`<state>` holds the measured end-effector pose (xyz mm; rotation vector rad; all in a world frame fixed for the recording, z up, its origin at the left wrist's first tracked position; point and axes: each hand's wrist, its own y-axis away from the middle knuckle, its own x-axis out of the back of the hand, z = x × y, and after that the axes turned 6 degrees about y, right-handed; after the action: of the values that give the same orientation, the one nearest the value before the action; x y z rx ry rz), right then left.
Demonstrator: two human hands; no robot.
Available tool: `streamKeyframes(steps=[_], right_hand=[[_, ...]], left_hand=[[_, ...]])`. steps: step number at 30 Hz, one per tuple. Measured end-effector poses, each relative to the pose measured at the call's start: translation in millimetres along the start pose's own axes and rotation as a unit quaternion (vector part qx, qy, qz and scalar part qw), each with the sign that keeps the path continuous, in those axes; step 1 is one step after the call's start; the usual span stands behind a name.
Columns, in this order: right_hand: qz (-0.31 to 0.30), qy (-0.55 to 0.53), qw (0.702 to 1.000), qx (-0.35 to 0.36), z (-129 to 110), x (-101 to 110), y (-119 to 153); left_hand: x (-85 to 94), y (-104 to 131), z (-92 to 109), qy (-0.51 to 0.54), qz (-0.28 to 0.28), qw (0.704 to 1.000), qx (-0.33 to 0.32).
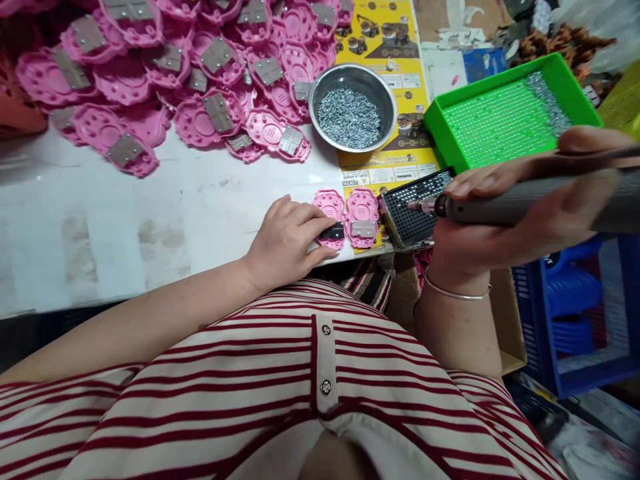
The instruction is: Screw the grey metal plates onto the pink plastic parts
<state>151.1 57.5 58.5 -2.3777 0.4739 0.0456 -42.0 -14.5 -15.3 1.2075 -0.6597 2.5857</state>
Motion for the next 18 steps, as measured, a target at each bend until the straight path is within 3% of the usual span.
streamKeyframes(steps=[4, 7, 13, 18], right_hand=[[-0.058, -0.079, 0.995, -0.019, -13, -10, 16], [-0.116, -0.168, 0.979, 0.005, -12, -23, 33], [-0.164, -0.126, 0.978, -0.029, -9, -36, 55], [-0.153, -0.138, 0.977, -0.055, -3, -38, 59]], left_hand=[[-1.2, -3, -5, 0.004, 0.002, 1.000, 0.014], [-1.2, -5, -6, 0.000, -0.004, 1.000, 0.028], [0.3, -7, -3, 0.000, -0.011, 0.999, 0.042], [1.1, -8, -2, 0.000, -0.015, 0.999, 0.045]])
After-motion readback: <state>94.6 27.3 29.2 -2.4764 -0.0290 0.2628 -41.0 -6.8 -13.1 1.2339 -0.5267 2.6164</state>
